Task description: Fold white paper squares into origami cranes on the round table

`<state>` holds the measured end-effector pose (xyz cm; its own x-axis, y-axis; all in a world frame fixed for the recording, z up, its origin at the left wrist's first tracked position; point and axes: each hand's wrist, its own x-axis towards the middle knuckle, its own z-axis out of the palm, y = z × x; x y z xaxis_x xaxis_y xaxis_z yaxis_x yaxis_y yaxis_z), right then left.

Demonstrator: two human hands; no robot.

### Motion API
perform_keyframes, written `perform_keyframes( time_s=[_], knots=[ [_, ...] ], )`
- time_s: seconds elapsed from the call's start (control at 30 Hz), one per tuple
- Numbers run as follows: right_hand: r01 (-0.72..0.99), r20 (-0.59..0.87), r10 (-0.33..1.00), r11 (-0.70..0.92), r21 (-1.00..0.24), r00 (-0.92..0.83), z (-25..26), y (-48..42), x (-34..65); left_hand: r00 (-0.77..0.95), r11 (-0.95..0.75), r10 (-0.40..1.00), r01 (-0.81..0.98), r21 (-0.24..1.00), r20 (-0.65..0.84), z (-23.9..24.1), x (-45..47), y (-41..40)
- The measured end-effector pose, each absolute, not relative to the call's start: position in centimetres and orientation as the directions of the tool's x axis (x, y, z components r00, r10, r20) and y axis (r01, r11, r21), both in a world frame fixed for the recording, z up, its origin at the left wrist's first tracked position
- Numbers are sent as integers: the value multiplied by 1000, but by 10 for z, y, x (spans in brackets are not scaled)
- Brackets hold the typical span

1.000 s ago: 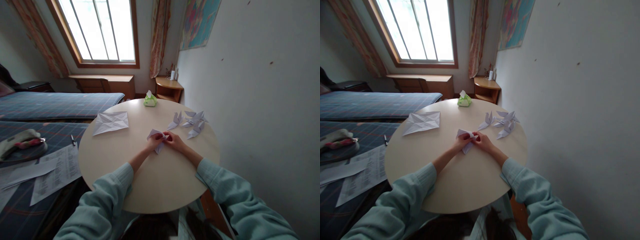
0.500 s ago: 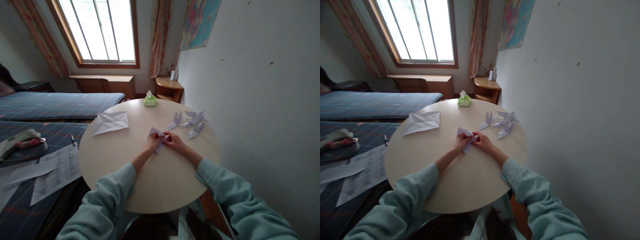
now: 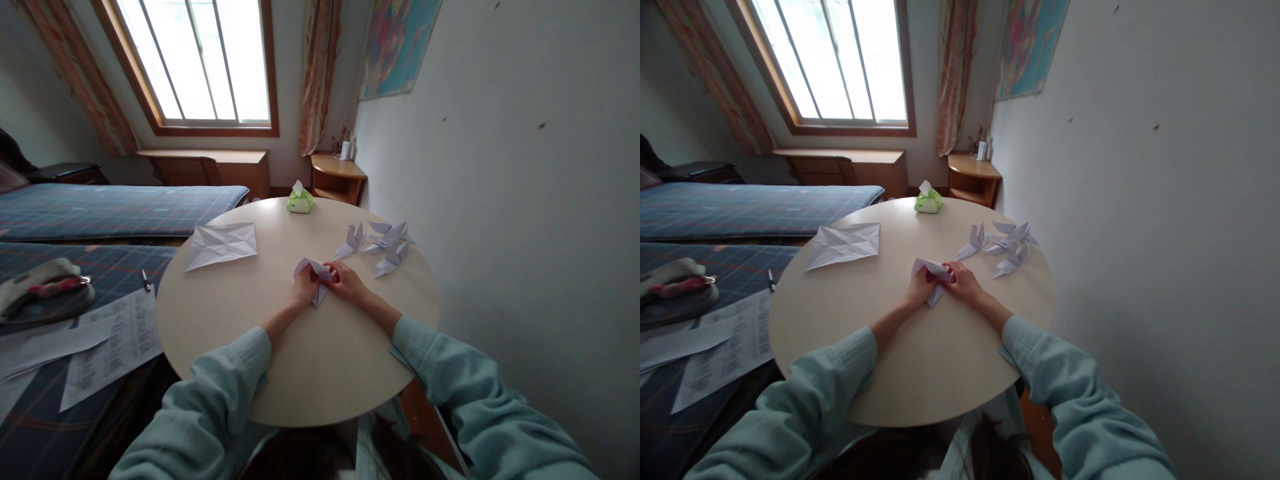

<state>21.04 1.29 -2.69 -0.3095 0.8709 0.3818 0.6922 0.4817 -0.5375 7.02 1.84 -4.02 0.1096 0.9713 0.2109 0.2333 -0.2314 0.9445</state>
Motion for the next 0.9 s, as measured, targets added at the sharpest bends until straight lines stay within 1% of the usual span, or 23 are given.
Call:
perform_keyframes(
  time_s=[0.03,0.07,0.1,0.17,0.23,0.3,0.4,0.47,0.53,0.67,0.73,0.8,0.9],
  knots=[
    [692,380,869,486,-534,-317,-27,13,210,126,-264,963,287,921,237,-39,68,14],
    [688,376,868,489,-536,-324,-26,12,211,119,-292,957,381,877,266,-37,64,8],
    [684,370,868,490,-540,-330,-26,12,211,112,-314,948,477,821,297,-34,60,2],
    [678,361,869,491,-547,-338,-27,13,212,179,-393,915,602,695,363,-29,52,-13],
    [677,360,872,486,-553,-331,-28,13,212,365,-518,855,635,573,368,-25,44,-26],
    [690,370,877,472,-549,-305,-28,12,211,523,-637,771,615,464,365,-23,40,-35],
    [751,389,891,419,-510,-234,-28,12,206,627,-725,689,589,358,364,-24,39,-42],
    [791,390,897,389,-472,-209,-28,12,203,642,-742,670,587,323,374,-26,41,-43],
    [803,373,901,385,-455,-220,-26,13,202,644,-746,665,594,301,379,-26,42,-43],
    [781,359,901,402,-478,-244,-25,14,204,649,-745,666,600,292,368,-25,43,-44],
    [785,358,899,406,-468,-251,-25,14,206,652,-744,668,606,282,359,-24,43,-44],
    [806,366,896,404,-432,-253,-25,14,209,659,-742,669,619,258,344,-23,42,-44],
    [830,453,849,446,-336,-273,-25,13,214,671,-749,662,614,252,333,-22,42,-43]
  ],
)
